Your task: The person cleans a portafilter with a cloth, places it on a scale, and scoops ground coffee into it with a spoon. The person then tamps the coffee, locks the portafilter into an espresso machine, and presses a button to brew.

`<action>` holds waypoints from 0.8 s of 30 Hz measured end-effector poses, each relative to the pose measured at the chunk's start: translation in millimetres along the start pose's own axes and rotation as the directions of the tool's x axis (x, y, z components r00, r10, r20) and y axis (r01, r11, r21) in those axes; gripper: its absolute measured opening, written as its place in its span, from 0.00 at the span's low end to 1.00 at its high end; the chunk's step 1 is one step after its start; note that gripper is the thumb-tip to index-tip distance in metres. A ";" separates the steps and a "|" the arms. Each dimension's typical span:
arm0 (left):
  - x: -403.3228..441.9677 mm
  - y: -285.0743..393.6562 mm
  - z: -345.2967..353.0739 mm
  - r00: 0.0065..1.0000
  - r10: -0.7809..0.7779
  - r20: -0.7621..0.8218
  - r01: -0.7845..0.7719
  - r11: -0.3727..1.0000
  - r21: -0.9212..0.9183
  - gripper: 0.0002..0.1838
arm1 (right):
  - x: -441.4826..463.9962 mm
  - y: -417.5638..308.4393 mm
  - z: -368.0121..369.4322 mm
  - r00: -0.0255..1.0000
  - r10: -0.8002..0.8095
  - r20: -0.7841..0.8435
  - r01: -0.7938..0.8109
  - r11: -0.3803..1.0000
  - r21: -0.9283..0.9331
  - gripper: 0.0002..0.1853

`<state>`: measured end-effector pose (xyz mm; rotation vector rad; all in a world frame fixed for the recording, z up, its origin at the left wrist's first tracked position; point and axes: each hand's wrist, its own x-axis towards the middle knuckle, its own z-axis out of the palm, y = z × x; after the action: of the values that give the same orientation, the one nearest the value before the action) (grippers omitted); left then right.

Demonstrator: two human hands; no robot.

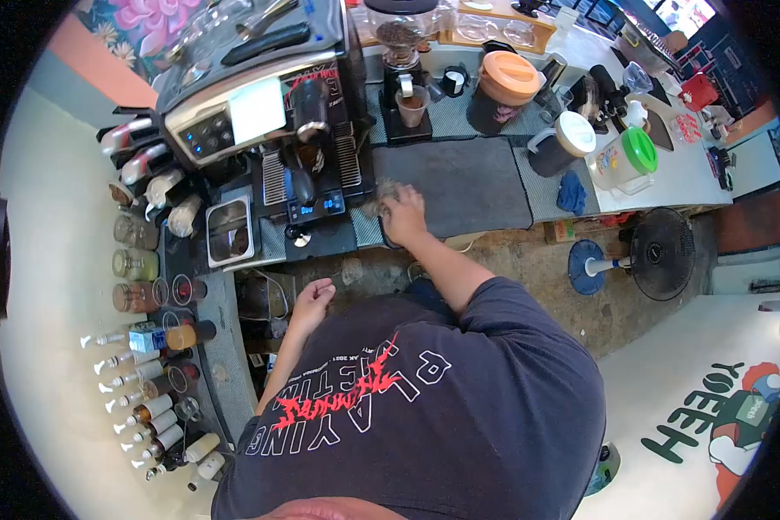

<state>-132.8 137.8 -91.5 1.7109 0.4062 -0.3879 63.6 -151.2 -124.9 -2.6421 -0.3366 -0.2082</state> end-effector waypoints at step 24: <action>99.7 81.3 148.6 0.924 0.333 0.189 -0.369 0.644 0.671 0.24 | 73.5 93.5 -22.0 0.987 -0.055 -0.154 0.075 0.989 0.126 0.28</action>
<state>-11.3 -16.7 -93.5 2.4645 -0.1632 -0.3070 157.5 -227.3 -130.7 -2.4708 -0.3734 -0.3902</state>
